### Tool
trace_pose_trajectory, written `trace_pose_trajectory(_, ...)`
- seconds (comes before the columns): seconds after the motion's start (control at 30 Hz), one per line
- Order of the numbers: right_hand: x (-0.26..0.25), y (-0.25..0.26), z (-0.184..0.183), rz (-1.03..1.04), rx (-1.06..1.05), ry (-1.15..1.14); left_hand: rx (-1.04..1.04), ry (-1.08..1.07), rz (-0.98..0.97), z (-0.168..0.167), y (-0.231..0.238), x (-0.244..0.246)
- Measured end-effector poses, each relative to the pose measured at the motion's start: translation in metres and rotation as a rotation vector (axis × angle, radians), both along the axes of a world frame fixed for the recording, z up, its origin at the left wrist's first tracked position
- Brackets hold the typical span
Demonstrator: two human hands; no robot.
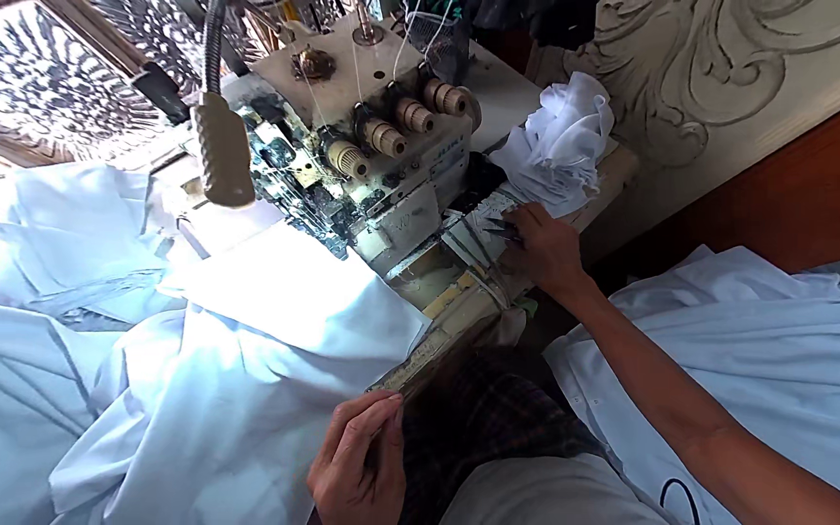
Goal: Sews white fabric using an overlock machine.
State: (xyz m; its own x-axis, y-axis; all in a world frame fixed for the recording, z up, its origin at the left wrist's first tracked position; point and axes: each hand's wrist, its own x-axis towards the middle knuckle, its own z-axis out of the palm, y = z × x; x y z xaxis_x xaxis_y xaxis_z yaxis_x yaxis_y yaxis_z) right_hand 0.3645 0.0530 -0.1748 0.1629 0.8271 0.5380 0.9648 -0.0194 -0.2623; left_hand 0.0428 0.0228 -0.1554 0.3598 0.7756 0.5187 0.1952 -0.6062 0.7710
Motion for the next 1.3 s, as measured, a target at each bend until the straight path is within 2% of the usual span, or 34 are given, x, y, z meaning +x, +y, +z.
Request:
trace_pose_trajectory(0.13,-0.003,-0.026,0.0,0.028,0.26,0.045,-0.114,-0.127,-0.111,-0.002,0.006,0.024)
trace_pose_trajectory(0.3,-0.01,-0.046,-0.001,0.081,0.435,-0.025,-0.283,-0.251,-0.248,-0.013,0.015,0.066)
trace_pose_trajectory(0.37,-0.013,-0.049,0.002,0.092,0.376,-0.049,-0.357,-0.28,-0.267,-0.016,0.016,0.081)
trace_pose_trajectory(0.43,-0.009,-0.044,0.004,0.047,0.194,-0.024,-0.394,-0.279,-0.279,-0.017,0.017,0.088)
trace_pose_trajectory(0.5,0.0,-0.031,0.006,0.007,0.01,0.063,-0.414,-0.262,-0.288,-0.018,0.017,0.09)
trace_pose_trajectory(0.6,0.013,-0.004,0.003,0.01,-0.13,0.083,-0.43,-0.225,-0.273,-0.022,0.015,0.084)
trace_pose_trajectory(0.73,0.013,0.013,0.012,0.049,-0.254,-0.036,-0.467,-0.229,-0.25,-0.027,0.009,0.075)
trace_pose_trajectory(0.87,0.013,0.016,0.016,0.116,-0.269,-0.15,-0.483,-0.231,-0.249,-0.03,0.007,0.072)
trace_pose_trajectory(1.0,0.014,0.017,0.011,0.167,-0.201,-0.25,-0.491,-0.228,-0.261,-0.03,0.007,0.074)
trace_pose_trajectory(1.13,0.02,0.018,0.002,0.179,-0.103,-0.252,-0.49,-0.232,-0.266,-0.028,0.007,0.076)
trace_pose_trajectory(1.3,0.011,-0.003,-0.004,0.126,0.222,-0.228,-0.491,-0.259,-0.261,-0.018,0.016,0.081)
